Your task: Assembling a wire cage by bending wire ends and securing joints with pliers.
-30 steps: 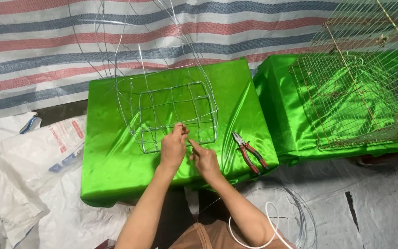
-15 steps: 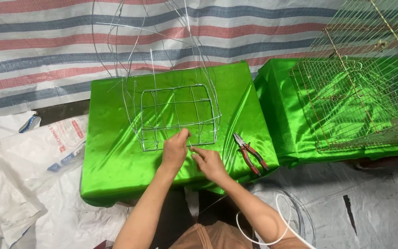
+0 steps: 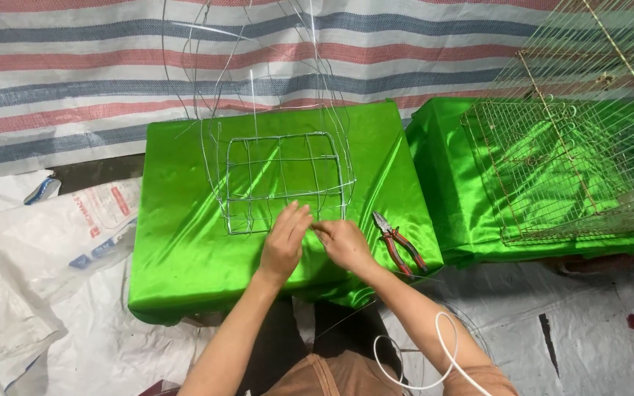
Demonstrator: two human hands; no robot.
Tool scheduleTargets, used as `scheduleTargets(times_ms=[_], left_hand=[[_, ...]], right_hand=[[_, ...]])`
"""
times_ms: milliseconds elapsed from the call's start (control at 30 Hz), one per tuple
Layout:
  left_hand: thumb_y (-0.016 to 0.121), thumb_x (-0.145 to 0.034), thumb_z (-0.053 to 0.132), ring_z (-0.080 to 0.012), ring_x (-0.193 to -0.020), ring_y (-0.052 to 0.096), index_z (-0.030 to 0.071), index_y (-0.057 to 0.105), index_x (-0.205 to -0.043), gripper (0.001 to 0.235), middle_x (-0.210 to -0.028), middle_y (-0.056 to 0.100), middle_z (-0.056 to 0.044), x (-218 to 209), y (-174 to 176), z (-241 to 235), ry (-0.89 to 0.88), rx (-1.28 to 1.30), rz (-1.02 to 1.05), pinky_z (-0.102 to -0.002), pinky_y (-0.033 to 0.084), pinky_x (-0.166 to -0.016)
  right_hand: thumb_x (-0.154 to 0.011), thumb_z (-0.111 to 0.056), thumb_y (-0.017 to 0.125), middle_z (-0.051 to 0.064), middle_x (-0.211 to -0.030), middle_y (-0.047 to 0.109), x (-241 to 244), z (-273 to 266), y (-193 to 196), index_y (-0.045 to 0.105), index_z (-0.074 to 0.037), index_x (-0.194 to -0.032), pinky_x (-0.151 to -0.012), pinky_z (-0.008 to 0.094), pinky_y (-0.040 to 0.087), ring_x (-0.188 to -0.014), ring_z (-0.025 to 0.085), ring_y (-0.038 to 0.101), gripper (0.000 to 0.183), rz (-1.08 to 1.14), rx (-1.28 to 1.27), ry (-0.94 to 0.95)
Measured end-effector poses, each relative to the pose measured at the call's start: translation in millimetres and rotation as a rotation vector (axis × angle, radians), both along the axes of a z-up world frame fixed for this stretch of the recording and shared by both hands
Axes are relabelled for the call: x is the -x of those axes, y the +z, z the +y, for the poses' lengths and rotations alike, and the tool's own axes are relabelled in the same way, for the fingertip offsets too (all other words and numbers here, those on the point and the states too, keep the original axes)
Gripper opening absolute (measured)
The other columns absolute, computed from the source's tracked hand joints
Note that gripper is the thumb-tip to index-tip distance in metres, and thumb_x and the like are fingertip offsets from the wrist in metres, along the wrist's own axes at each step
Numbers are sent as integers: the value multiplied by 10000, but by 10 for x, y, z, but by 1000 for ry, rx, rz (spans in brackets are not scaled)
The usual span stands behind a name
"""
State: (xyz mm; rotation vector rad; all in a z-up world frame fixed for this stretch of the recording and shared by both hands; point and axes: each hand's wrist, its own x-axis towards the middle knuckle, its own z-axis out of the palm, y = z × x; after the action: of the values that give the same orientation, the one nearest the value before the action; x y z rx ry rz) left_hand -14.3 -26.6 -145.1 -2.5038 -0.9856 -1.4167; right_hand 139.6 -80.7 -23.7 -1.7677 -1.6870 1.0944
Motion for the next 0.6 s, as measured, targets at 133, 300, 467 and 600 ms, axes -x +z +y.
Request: scheduleTargets(times_ms=[133,300,467,600], left_hand=[[531,-1012,13,-306,-1021,716,-5,621,-1235,241,-1097,729,-158,35,169,-500,80,659,-456,-421,623,-869],[461,-1100,258,-410,-1331,548,-31,485,-1464,466,-1394,587,-280,-84,697,-368,-23,1542,-977,-531,463,-1107],[496,-1082,200,-350,-1222,628,-22,550,-1403,394,-1261,684,-233,-171,660,-215,-124,1568,-1110,-528,452,-1085],[489,-1079,161,-290,-1170,677,14,632,-1319,316,-1190,732,-201,-165,501,-148,-179,1627,-1108,-482,495,-1050]], right_hand=[[-1034,-134,534,189,-1036,785,71,-68,137,724,-82,-1281,-903,441,607,-969,328,771,316,-79,1,-22],[-1021,-268,508,178,-1044,779,139,-71,-143,709,-204,-1310,-887,532,577,-989,422,729,357,-289,-9,20],[-1026,-179,523,212,-1035,773,225,-128,-4,712,-140,-1296,-888,542,579,-969,422,736,333,-215,-51,-1],[-992,-231,592,131,-1083,785,92,-32,-235,755,-173,-1212,-907,540,569,-1069,409,702,280,-129,-25,10]])
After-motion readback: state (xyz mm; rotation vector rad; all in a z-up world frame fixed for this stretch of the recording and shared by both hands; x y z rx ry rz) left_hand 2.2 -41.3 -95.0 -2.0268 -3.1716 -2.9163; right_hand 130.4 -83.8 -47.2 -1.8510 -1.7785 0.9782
